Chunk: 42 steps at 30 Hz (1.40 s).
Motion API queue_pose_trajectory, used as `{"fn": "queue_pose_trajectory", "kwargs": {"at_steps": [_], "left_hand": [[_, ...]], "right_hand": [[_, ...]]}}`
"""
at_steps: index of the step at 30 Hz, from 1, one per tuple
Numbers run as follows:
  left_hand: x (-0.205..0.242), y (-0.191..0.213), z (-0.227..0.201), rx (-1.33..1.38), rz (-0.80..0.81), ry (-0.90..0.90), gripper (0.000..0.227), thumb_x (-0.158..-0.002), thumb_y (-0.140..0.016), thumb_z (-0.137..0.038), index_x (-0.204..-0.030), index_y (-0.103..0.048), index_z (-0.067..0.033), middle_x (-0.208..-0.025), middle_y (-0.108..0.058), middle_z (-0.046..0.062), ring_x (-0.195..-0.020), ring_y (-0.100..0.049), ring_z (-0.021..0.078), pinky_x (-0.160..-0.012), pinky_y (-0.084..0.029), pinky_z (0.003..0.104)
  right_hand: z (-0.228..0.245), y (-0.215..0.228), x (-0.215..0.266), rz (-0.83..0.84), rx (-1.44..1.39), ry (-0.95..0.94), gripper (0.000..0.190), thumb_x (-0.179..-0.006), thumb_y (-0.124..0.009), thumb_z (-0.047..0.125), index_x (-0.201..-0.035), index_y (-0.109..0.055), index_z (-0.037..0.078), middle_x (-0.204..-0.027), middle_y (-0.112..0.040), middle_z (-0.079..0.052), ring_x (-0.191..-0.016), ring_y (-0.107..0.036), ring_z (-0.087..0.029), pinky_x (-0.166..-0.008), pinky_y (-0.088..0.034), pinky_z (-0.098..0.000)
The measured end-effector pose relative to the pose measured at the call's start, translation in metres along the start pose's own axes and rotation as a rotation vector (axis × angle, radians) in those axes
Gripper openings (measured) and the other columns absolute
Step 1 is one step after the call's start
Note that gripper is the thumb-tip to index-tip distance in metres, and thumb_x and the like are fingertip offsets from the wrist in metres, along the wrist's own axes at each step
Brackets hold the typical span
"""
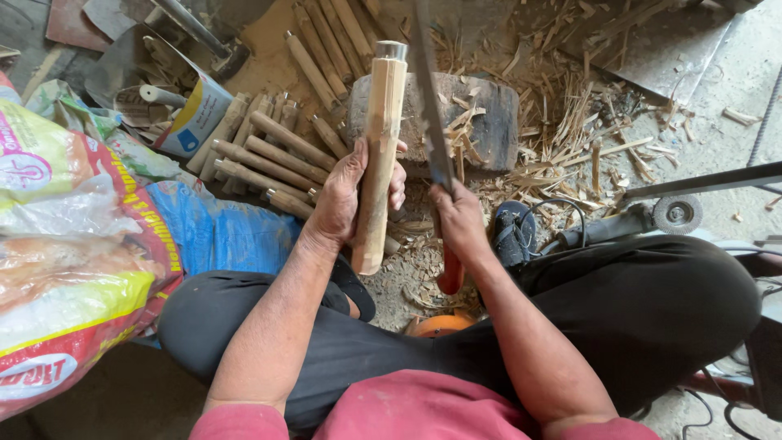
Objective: The person uses a knife to shave and shape a cylindrical wooden dowel, rotating it to remove thin shavings and smooth the surface. The person works while seated on the floor in a workshop area.
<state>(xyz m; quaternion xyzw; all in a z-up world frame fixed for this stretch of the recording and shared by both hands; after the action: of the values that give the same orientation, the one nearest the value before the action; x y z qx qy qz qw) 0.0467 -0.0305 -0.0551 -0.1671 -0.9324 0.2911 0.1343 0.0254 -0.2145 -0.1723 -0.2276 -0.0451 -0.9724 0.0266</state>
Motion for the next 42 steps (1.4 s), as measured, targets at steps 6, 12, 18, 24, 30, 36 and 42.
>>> {"fn": "queue_pose_trajectory", "kwargs": {"at_steps": [6,12,18,24,30,36,42], "left_hand": [[0.006,-0.008,0.002,0.071,0.043,0.063,0.063,-0.112,-0.040,-0.054,-0.140,-0.053,0.0009,-0.093,-0.060,0.008,-0.068,-0.056,0.0103,-0.060,-0.051,0.026],[-0.007,0.002,0.007,0.073,-0.035,0.187,0.047,-0.110,-0.037,-0.039,-0.151,-0.040,-0.0159,-0.105,-0.063,0.013,-0.074,-0.064,0.0133,-0.055,-0.056,0.027],[-0.011,0.017,0.019,0.287,-0.109,0.281,0.045,-0.108,-0.042,-0.022,-0.148,-0.028,-0.0061,-0.128,-0.059,0.034,-0.110,-0.072,0.0384,-0.070,-0.064,0.033],[0.018,0.012,-0.020,0.205,-0.257,0.178,0.079,-0.097,-0.055,-0.054,-0.139,-0.041,0.0116,-0.140,-0.055,0.040,-0.122,-0.067,0.0470,-0.089,-0.065,0.036],[0.025,0.017,-0.069,0.134,-0.173,-0.206,0.082,-0.088,-0.069,-0.065,-0.134,-0.048,-0.0003,-0.128,-0.059,0.012,-0.129,-0.064,0.0423,-0.106,-0.061,0.052],[0.000,0.058,-0.065,-0.482,-0.533,-0.392,0.061,-0.101,-0.080,-0.042,-0.141,-0.061,0.0006,-0.132,-0.070,0.012,-0.124,-0.066,0.0241,-0.114,-0.053,0.042],[-0.043,0.062,-0.068,-0.258,-0.439,-0.767,0.050,-0.085,-0.080,-0.018,-0.127,-0.053,-0.0183,-0.102,-0.066,0.000,-0.096,-0.066,0.0164,-0.098,-0.055,0.042]], "right_hand": [[-0.043,0.006,-0.011,-0.044,-0.187,-0.132,0.018,-0.104,-0.054,0.026,-0.101,-0.062,0.010,-0.066,-0.058,0.001,-0.048,-0.051,-0.010,-0.043,-0.044,-0.0274],[-0.031,0.046,-0.016,-0.409,-0.359,-0.109,0.019,-0.106,-0.052,0.026,-0.097,-0.058,0.010,-0.064,-0.056,0.003,-0.044,-0.049,-0.010,-0.040,-0.044,-0.0280],[-0.021,0.040,-0.012,-0.195,-0.257,0.124,0.019,-0.109,-0.053,0.025,-0.099,-0.057,0.009,-0.066,-0.057,0.003,-0.049,-0.052,-0.008,-0.042,-0.045,-0.0270],[-0.022,0.017,-0.010,-0.070,-0.148,0.049,0.016,-0.106,-0.053,0.022,-0.099,-0.059,0.009,-0.064,-0.057,0.003,-0.049,-0.054,-0.009,-0.043,-0.045,-0.0279],[-0.024,0.010,-0.012,-0.034,-0.158,0.063,0.007,-0.101,-0.050,0.011,-0.104,-0.053,0.006,-0.067,-0.058,-0.001,-0.051,-0.057,-0.012,-0.045,-0.049,-0.0310],[-0.032,0.011,-0.004,-0.069,-0.190,-0.054,0.011,-0.105,-0.050,0.020,-0.109,-0.054,0.010,-0.066,-0.056,0.000,-0.048,-0.054,-0.011,-0.043,-0.045,-0.0284],[0.043,0.015,0.014,-0.017,-0.110,0.331,0.014,-0.116,-0.045,0.017,-0.111,-0.054,0.008,-0.078,-0.057,0.001,-0.059,-0.054,-0.008,-0.047,-0.048,-0.0255]]}}
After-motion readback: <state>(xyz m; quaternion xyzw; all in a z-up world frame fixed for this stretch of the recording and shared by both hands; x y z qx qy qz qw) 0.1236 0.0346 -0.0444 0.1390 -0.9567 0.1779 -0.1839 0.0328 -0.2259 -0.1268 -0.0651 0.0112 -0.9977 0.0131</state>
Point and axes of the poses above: each hand's wrist, its own x-axis away from the middle knuckle, its own y-axis out of the back of the hand, z = x × y, the point moved 3 cm from there along -x, towards the middle knuckle
